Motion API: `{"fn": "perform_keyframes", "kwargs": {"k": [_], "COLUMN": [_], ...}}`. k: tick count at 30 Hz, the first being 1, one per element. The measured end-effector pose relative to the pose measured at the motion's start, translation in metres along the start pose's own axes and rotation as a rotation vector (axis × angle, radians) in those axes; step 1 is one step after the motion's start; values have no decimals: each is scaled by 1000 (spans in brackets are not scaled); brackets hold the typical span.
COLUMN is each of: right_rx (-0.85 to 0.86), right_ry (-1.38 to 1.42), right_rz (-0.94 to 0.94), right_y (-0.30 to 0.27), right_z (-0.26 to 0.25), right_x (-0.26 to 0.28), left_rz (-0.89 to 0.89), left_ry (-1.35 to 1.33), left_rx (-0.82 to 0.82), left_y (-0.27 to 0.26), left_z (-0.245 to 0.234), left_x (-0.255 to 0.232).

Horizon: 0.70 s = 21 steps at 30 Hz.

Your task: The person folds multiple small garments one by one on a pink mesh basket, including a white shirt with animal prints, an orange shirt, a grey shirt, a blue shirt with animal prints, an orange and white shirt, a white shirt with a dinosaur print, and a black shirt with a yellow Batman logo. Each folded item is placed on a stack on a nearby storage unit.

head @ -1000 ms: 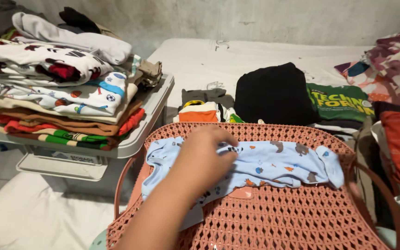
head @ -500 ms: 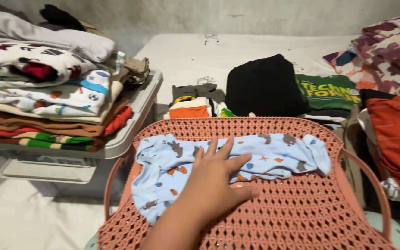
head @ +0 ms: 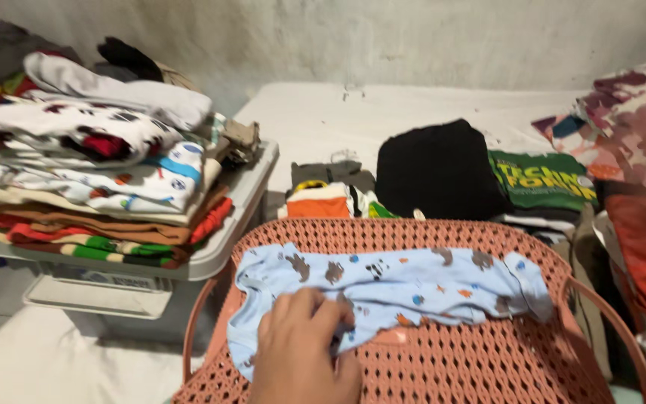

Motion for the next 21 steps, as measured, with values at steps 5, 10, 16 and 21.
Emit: {"fn": "perform_keyframes", "kwargs": {"k": [5, 10, 16, 21], "right_rx": [487, 659, 419, 295], "right_ry": [-352, -1071, -951, -938], "right_rz": [-264, -377, -789, -850], "right_y": [-25, -35, -34, -30], "right_z": [54, 74, 72, 62], "right_x": [-52, -125, -174, -205], "left_rz": [-60, -10, 205, 134], "left_ry": [144, 122, 47, 45], "left_rx": [131, 209, 28, 80], "left_y": [9, 19, 30, 48], "left_z": [19, 46, 66, 105], "left_x": [45, 74, 95, 127]}}
Point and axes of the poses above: each hand's wrist, its own y-axis towards the middle knuckle, its own z-axis out of the palm, x = y × z, the point moved 6 cm from there along y, towards the middle knuckle, and after that the axes turned 13 degrees about -z, right-handed, at the moved point
